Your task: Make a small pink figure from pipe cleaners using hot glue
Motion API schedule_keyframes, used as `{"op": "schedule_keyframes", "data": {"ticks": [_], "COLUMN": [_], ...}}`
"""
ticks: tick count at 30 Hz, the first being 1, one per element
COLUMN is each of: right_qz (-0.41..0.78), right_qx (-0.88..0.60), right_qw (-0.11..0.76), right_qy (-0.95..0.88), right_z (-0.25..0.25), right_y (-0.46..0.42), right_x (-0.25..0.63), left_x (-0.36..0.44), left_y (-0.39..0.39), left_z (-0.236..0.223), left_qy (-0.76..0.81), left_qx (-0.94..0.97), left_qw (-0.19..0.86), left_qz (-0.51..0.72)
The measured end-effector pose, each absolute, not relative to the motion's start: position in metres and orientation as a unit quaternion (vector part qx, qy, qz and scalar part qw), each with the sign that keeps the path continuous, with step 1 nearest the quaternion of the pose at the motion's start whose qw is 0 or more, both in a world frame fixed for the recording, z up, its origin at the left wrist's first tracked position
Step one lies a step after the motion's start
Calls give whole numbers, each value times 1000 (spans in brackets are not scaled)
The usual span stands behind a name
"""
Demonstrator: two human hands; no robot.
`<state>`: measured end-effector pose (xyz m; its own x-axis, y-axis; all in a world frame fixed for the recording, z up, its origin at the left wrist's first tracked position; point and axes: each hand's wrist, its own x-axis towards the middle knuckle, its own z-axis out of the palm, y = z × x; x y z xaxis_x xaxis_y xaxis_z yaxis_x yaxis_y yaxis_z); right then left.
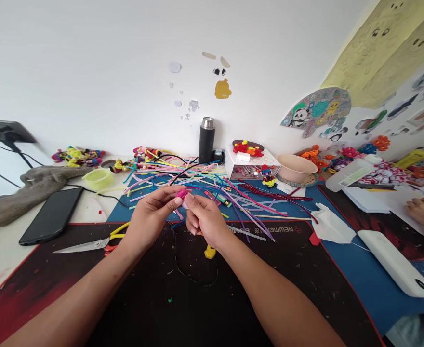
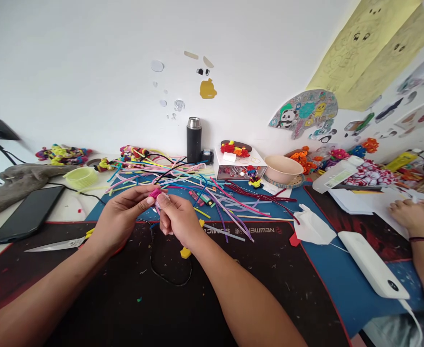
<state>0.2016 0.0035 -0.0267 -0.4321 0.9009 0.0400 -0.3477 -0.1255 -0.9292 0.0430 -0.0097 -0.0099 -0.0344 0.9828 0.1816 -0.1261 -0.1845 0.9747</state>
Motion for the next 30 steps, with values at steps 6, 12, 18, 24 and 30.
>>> {"op": "schedule_keyframes", "data": {"ticks": [6, 12, 18, 24, 30], "right_qz": [677, 664, 697, 727, 701], "right_qx": [-283, -286, -290, -261, -268], "right_qw": [471, 479, 459, 439, 457], "right_qy": [-490, -498, -468, -460, -477], "right_z": [-29, -30, -27, -26, -30], "right_y": [5, 5, 2, 3, 3], "right_x": [198, 197, 199, 202, 200], "left_x": [42, 44, 47, 47, 45], "left_y": [-8, -9, -10, -8, -9], "left_z": [-12, -10, -7, -8, -8], "left_qy": [425, 424, 423, 413, 427], "left_qx": [506, 504, 493, 458, 490], "left_qw": [477, 477, 477, 498, 481], "left_qz": [580, 582, 592, 610, 588]}}
